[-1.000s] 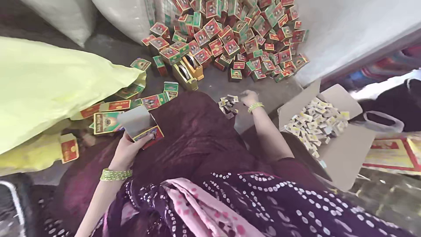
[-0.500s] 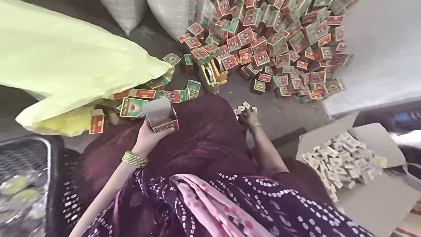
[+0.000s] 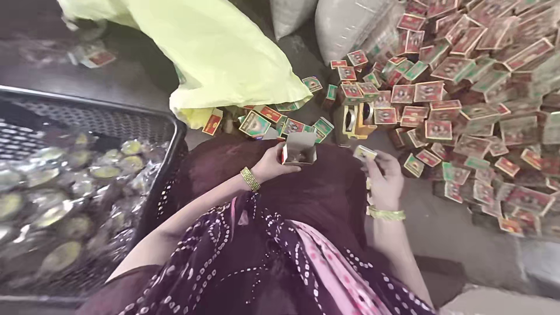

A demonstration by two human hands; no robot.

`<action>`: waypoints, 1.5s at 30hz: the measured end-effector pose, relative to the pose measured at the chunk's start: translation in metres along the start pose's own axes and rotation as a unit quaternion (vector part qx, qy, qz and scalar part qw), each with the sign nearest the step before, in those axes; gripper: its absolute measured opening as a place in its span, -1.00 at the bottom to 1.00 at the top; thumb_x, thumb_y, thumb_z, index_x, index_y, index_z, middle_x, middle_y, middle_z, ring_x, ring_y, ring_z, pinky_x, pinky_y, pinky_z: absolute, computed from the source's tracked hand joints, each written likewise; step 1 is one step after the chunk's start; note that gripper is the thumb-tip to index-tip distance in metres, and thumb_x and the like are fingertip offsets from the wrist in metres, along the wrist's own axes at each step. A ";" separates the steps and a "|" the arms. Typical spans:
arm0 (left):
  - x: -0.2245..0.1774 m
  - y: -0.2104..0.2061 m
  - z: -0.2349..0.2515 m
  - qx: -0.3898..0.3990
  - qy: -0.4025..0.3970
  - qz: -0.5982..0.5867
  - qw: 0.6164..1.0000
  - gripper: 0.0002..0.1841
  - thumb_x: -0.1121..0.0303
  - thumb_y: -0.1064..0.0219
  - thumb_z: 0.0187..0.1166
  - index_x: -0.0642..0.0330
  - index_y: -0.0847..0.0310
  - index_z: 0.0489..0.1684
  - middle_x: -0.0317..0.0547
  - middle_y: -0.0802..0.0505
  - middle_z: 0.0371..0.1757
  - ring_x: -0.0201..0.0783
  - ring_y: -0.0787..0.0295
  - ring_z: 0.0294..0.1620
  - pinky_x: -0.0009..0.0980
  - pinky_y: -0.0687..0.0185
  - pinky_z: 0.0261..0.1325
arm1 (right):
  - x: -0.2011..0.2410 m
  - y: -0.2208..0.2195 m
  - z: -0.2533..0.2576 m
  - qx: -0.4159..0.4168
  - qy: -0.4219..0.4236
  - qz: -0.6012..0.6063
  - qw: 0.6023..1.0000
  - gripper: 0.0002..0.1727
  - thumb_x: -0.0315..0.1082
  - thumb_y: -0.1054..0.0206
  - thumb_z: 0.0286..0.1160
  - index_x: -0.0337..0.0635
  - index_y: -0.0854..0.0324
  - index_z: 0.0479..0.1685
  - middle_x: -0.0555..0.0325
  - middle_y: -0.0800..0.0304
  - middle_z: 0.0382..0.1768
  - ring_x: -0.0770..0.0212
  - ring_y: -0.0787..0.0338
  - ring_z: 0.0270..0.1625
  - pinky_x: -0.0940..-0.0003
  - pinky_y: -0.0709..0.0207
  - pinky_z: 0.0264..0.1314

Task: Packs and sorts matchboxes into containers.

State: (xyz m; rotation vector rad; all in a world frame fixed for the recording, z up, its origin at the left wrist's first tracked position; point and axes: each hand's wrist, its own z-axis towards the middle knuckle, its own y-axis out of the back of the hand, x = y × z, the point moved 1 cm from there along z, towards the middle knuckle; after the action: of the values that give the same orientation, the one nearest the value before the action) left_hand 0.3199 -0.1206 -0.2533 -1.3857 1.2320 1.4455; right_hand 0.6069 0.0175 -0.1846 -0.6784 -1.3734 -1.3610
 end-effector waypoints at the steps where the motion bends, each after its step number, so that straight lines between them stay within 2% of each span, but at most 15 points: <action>1: 0.002 0.002 0.000 0.003 -0.008 0.002 1.000 -0.12 0.19 -0.82 0.05 0.31 -0.49 0.46 -0.14 -0.87 0.19 -0.40 -0.81 0.24 -0.33 -0.72 0.42 | 0.020 -0.020 -0.003 0.051 0.043 0.042 0.997 -0.64 -0.39 -0.43 0.56 -0.40 -0.60 0.24 0.00 -0.87 0.00 0.22 -0.90 -0.05 0.26 -0.85 0.03; 5: 0.008 0.007 -0.004 -0.005 -0.009 0.009 1.000 -0.15 0.20 -0.78 0.09 0.25 -0.49 0.47 -0.19 -0.88 0.14 -0.43 -0.82 0.17 -0.33 -0.76 0.36 | 0.066 -0.097 -0.013 0.146 0.156 0.029 0.976 -0.70 -0.35 -0.53 0.46 -0.30 -0.77 0.11 0.07 -0.90 -0.05 0.24 -0.91 -0.06 0.24 -0.89 0.03; 8: 0.010 0.012 -0.008 -0.030 -0.028 0.001 0.999 -0.17 0.23 -0.76 0.11 0.32 -0.47 0.44 -0.16 -0.87 0.11 -0.46 -0.82 0.14 -0.38 -0.74 0.35 | 0.078 -0.136 -0.020 0.169 0.154 -0.084 0.970 -0.64 -0.22 -0.58 0.37 -0.16 -0.72 0.09 0.25 -0.91 -0.18 0.42 -0.90 -0.15 0.41 -0.85 -0.10; 12: 0.015 0.016 -0.012 -0.047 -0.072 0.007 0.996 -0.25 0.20 -0.66 0.26 0.37 -0.46 0.44 -0.11 -0.84 0.15 -0.46 -0.77 0.20 -0.41 -0.68 0.39 | 0.080 -0.162 -0.032 0.193 0.180 -0.159 0.951 -0.81 -0.18 -0.51 0.42 -0.06 -0.84 -0.13 0.35 -0.94 -0.24 0.53 -0.89 -0.19 0.51 -0.82 -0.09; 16: 0.023 0.017 -0.010 -0.048 -0.082 0.046 0.994 -0.30 0.17 -0.58 0.35 0.34 -0.45 0.46 -0.04 -0.83 0.19 -0.40 -0.76 0.25 -0.34 -0.65 0.43 | 0.073 -0.170 -0.040 0.180 0.319 -0.231 0.902 -0.76 -0.28 -0.35 0.55 -0.18 -0.90 -0.08 0.19 -0.95 -0.28 0.26 -0.90 -0.18 0.33 -0.77 0.03; 19: 0.023 0.014 -0.009 -0.033 -0.058 0.029 0.997 -0.52 0.31 -0.35 0.55 0.28 -0.47 0.44 -0.09 -0.82 0.10 -0.41 -0.76 0.15 -0.36 -0.67 0.34 | 0.063 -0.172 -0.044 0.222 0.395 -0.273 0.848 -0.71 -0.25 -0.27 0.53 -0.24 -0.86 -0.17 0.09 -0.92 -0.26 0.08 -0.85 -0.06 0.22 -0.67 0.18; 24: 0.022 0.011 -0.011 0.009 -0.050 0.015 0.999 -0.55 0.35 -0.36 0.56 0.25 -0.51 0.42 -0.10 -0.81 0.21 -0.42 -0.75 0.26 -0.35 -0.65 0.42 | 0.049 -0.175 -0.042 0.292 0.387 -0.347 0.803 -0.56 0.03 -0.23 0.57 -0.06 -0.77 -0.51 -0.06 -0.79 -0.05 -0.11 -0.74 0.11 -0.02 -0.64 0.09; 28: 0.014 0.021 -0.011 -0.010 -0.084 0.095 0.992 -0.15 0.10 -0.56 0.32 0.32 -0.30 0.61 0.09 -0.76 0.31 -0.20 -0.72 0.36 -0.12 -0.60 0.50 | 0.054 -0.154 -0.032 0.158 0.380 -0.216 0.885 -0.70 -0.03 -0.31 0.53 0.04 -0.89 -0.24 -0.03 -0.81 0.02 -0.06 -0.71 0.22 -0.09 -0.54 0.31; 30: 0.009 0.023 -0.015 -0.057 -0.104 0.047 0.992 0.02 0.02 -0.61 0.29 0.34 -0.08 0.70 0.09 -0.71 0.40 -0.30 -0.69 0.40 -0.24 -0.60 0.53 | 0.053 -0.141 -0.023 0.085 0.302 -0.087 0.946 -0.66 -0.14 -0.24 0.59 -0.13 -0.84 0.04 -0.05 -0.73 0.08 0.05 -0.60 0.29 0.07 -0.42 0.45; 32: 0.008 0.022 -0.021 -0.087 -0.145 -0.011 0.986 0.12 0.02 -0.60 0.37 0.32 0.20 0.77 0.10 -0.60 0.52 -0.32 -0.63 0.48 -0.26 -0.60 0.57 | 0.048 -0.135 -0.013 0.107 0.151 0.052 0.981 -0.59 -0.24 -0.20 0.67 -0.38 -0.58 0.30 -0.10 -0.67 0.25 0.17 -0.62 0.38 0.28 -0.52 0.48; 34: 0.005 0.023 -0.023 -0.080 -0.167 -0.037 0.982 0.12 0.06 -0.61 0.39 0.26 0.24 0.80 0.08 -0.59 0.54 -0.30 -0.65 0.47 -0.23 -0.64 0.54 | 0.042 -0.135 -0.008 0.185 0.035 0.153 0.970 -0.51 -0.28 -0.17 0.71 -0.41 -0.45 0.50 -0.12 -0.60 0.43 0.18 -0.63 0.45 0.29 -0.58 0.46; 37: -0.002 0.021 -0.025 -0.056 -0.170 -0.068 0.982 -0.07 0.14 -0.65 0.33 0.36 -0.17 0.64 0.04 -0.74 0.37 -0.32 -0.76 0.32 -0.26 -0.72 0.43 | 0.035 -0.143 -0.016 0.263 0.046 0.150 0.952 -0.51 -0.22 -0.12 0.77 -0.42 -0.59 0.46 -0.19 -0.58 0.54 0.12 -0.54 0.62 0.23 -0.43 0.68; 41: -0.001 0.022 -0.029 -0.042 -0.146 -0.115 0.982 -0.32 0.25 -0.72 0.21 0.31 -0.48 0.28 -0.13 -0.84 0.10 -0.39 -0.82 0.12 -0.33 -0.79 0.27 | 0.022 -0.156 -0.022 0.261 0.175 0.092 0.945 -0.37 0.12 0.03 0.86 -0.23 -0.81 -0.02 -0.07 -0.77 0.22 0.22 -0.67 0.42 0.20 -0.51 0.58; 43: -0.003 0.022 -0.030 -0.018 -0.112 -0.129 0.985 -0.37 0.26 -0.72 0.21 0.28 -0.47 0.20 -0.18 -0.85 0.01 -0.41 -0.84 0.02 -0.36 -0.82 0.18 | 0.022 -0.157 -0.022 0.237 0.173 0.081 0.952 -0.45 0.01 -0.04 0.84 -0.25 -0.78 -0.22 -0.10 -0.75 0.15 0.23 -0.67 0.36 0.25 -0.54 0.50; 45: -0.007 0.023 -0.027 -0.011 -0.084 -0.144 0.986 -0.33 0.29 -0.72 0.20 0.28 -0.45 0.26 -0.14 -0.84 0.06 -0.36 -0.85 0.04 -0.32 -0.83 0.19 | 0.032 -0.156 -0.017 0.207 0.104 0.159 0.960 -0.77 -0.32 -0.26 0.62 -0.37 -0.66 -0.12 -0.07 -0.73 0.15 0.21 -0.70 0.30 0.27 -0.61 0.40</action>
State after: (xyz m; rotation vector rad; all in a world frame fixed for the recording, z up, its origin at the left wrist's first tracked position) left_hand 0.3046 -0.1515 -0.2420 -1.3629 0.8712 1.3442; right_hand 0.4589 -0.0378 -0.2137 -0.4350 -1.2612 -0.8277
